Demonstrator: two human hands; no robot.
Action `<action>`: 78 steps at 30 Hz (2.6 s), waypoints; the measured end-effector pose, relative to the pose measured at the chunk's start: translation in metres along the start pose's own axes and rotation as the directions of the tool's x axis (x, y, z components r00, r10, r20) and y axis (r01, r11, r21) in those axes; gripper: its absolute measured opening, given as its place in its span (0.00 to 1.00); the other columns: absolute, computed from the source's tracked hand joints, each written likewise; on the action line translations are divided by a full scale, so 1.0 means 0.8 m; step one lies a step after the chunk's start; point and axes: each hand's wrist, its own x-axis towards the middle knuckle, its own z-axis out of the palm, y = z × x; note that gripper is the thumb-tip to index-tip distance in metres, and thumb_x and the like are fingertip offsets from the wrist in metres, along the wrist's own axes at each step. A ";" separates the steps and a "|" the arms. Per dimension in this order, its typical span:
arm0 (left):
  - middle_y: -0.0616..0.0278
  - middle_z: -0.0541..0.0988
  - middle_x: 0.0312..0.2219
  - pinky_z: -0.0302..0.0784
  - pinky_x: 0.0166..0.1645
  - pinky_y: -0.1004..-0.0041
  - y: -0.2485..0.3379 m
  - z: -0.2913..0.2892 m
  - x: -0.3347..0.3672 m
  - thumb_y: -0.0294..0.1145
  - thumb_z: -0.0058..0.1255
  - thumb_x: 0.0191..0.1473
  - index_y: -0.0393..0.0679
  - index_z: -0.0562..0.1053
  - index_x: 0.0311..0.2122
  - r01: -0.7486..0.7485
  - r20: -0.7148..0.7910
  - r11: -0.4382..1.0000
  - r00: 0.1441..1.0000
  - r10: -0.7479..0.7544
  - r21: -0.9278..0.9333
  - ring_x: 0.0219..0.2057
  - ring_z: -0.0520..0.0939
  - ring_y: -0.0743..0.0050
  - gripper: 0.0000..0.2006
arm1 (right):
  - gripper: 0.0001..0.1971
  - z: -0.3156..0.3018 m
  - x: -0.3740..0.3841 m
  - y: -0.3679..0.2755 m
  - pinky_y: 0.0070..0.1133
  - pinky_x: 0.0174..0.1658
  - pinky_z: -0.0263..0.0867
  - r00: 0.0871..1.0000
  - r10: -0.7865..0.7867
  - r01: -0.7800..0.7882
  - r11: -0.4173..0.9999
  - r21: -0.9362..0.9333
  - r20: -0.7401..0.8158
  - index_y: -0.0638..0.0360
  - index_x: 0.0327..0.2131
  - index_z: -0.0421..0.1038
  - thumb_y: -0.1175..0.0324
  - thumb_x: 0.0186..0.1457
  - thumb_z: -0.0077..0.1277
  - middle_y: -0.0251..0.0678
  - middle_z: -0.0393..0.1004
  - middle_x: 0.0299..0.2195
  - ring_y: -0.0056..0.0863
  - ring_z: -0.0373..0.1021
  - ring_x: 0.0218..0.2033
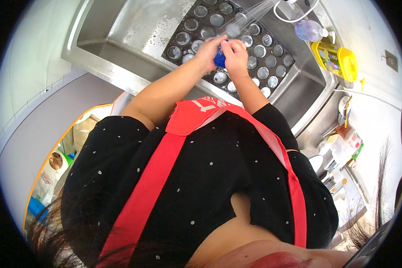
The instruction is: The person washes a metal baking tray with circular indentations in a sink using a blue cloth and water, then lifts the tray to rinse it and sets it aside.
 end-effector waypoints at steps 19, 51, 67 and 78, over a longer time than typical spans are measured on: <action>0.64 0.76 0.27 0.69 0.35 0.80 0.146 0.004 -0.076 0.31 0.48 0.50 0.38 0.73 0.32 -0.529 0.404 0.389 0.841 0.360 0.754 0.29 0.72 0.82 0.08 | 0.11 0.054 0.059 -0.073 0.15 0.23 0.60 0.365 0.220 -0.849 0.478 0.226 0.905 0.57 0.31 0.69 0.76 0.41 0.56 0.33 0.72 0.28 0.18 0.67 0.25; 0.61 0.71 0.36 0.64 0.38 0.69 0.074 0.049 0.047 0.37 0.59 0.41 0.43 0.63 0.46 0.083 -0.019 0.717 0.995 -0.096 0.692 0.36 0.71 0.72 0.26 | 0.20 -0.051 0.063 0.046 0.25 0.42 0.62 0.677 0.707 -0.607 0.379 0.698 0.205 0.64 0.41 0.66 0.61 0.49 0.53 0.40 0.71 0.38 0.28 0.67 0.38; 0.65 0.72 0.28 0.62 0.26 0.78 0.068 0.075 0.089 0.32 0.57 0.44 0.41 0.68 0.34 -0.215 0.234 0.682 0.970 0.067 0.698 0.27 0.70 0.79 0.13 | 0.26 -0.062 0.094 0.097 0.26 0.44 0.61 0.744 0.599 -0.631 0.480 0.610 0.298 0.62 0.48 0.62 0.64 0.45 0.56 0.39 0.70 0.39 0.28 0.67 0.40; 0.60 0.75 0.32 0.68 0.38 0.73 0.077 0.064 0.093 0.33 0.52 0.45 0.37 0.70 0.38 -0.088 0.114 0.675 0.993 0.006 0.732 0.33 0.73 0.75 0.15 | 0.13 -0.057 0.095 0.063 0.22 0.34 0.64 0.947 0.228 -0.180 0.960 0.214 -0.224 0.63 0.28 0.71 0.65 0.39 0.59 0.37 0.72 0.28 0.24 0.68 0.30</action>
